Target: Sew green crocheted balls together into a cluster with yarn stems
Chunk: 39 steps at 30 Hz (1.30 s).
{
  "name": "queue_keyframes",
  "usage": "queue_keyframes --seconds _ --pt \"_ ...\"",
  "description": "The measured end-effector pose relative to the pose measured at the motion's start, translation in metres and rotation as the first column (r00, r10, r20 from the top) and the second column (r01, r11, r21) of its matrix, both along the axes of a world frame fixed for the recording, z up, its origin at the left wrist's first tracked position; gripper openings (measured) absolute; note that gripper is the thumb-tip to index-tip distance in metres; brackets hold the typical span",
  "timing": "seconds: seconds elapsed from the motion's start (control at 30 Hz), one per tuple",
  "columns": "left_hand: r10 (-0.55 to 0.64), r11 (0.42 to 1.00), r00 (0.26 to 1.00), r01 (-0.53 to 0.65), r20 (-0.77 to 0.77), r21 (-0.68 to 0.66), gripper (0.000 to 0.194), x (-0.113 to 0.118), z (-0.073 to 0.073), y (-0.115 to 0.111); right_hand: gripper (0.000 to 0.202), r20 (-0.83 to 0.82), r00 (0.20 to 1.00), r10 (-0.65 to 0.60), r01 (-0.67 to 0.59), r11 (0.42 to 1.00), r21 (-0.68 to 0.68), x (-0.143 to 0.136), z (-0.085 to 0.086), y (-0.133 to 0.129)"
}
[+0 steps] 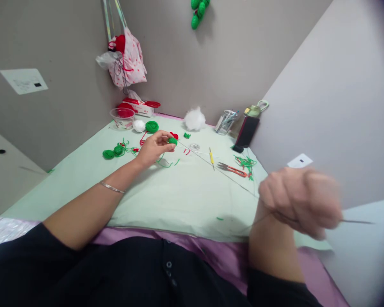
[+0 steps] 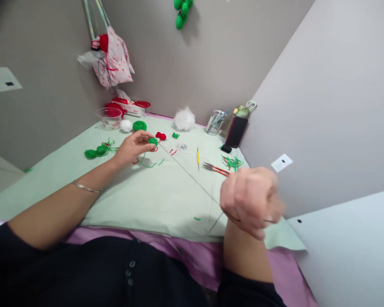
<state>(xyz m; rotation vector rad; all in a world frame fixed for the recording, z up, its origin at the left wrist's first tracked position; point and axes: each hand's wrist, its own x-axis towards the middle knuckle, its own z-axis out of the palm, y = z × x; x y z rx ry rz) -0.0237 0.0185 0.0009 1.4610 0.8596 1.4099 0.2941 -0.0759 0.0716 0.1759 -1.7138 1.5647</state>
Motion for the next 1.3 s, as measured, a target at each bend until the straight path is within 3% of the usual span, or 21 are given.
queue_keyframes --seconds 0.03,0.1,0.2,0.27,0.33,0.43,0.53,0.6,1.07,1.3 --pt "-0.038 0.998 0.997 0.041 0.073 -0.047 0.038 0.000 0.002 -0.001 0.020 -0.007 0.978 0.210 -0.210 0.976 0.056 -0.010 0.000 0.002" --pt "-0.100 0.985 0.976 0.125 0.193 -0.122 0.039 0.001 0.007 -0.004 0.012 0.065 0.955 0.291 -0.293 0.956 0.026 -0.031 0.000 0.009" --pt "-0.179 0.957 0.937 0.237 0.300 -0.169 0.038 0.003 0.011 -0.008 0.006 0.095 0.994 0.057 -0.051 0.997 -0.066 -0.059 -0.003 0.019" --pt "-0.226 0.941 0.917 0.293 0.327 -0.170 0.037 0.005 0.013 -0.011 0.008 0.239 0.956 -0.169 0.190 0.979 -0.067 -0.075 -0.008 0.023" --pt "-0.250 0.934 0.910 0.316 0.330 -0.164 0.035 0.007 0.013 -0.013 0.015 0.374 0.853 -0.365 0.399 0.917 -0.016 -0.089 -0.016 0.026" --pt "-0.235 0.945 0.924 0.290 0.302 -0.152 0.034 0.011 0.013 -0.015 0.022 0.419 0.699 -0.579 0.627 0.778 0.030 -0.105 -0.028 0.029" --pt "-0.216 0.959 0.941 0.254 0.259 -0.127 0.035 0.012 0.009 -0.014 0.021 0.409 0.571 -0.712 0.748 0.656 0.099 -0.113 -0.037 0.034" --pt "-0.213 0.964 0.948 0.244 0.234 -0.108 0.034 0.012 0.006 -0.012 0.019 0.410 0.517 -0.751 0.777 0.613 0.143 -0.113 -0.039 0.036" --pt "-0.207 0.974 0.966 0.219 0.156 -0.062 0.035 0.014 0.007 -0.015 0.015 0.428 0.489 -0.760 0.796 0.590 0.138 -0.116 -0.046 0.038" --pt "-0.238 0.951 0.935 0.280 0.262 -0.134 0.032 0.018 0.004 -0.016 0.016 0.354 0.526 -0.774 0.810 0.582 0.068 -0.122 -0.052 0.040"
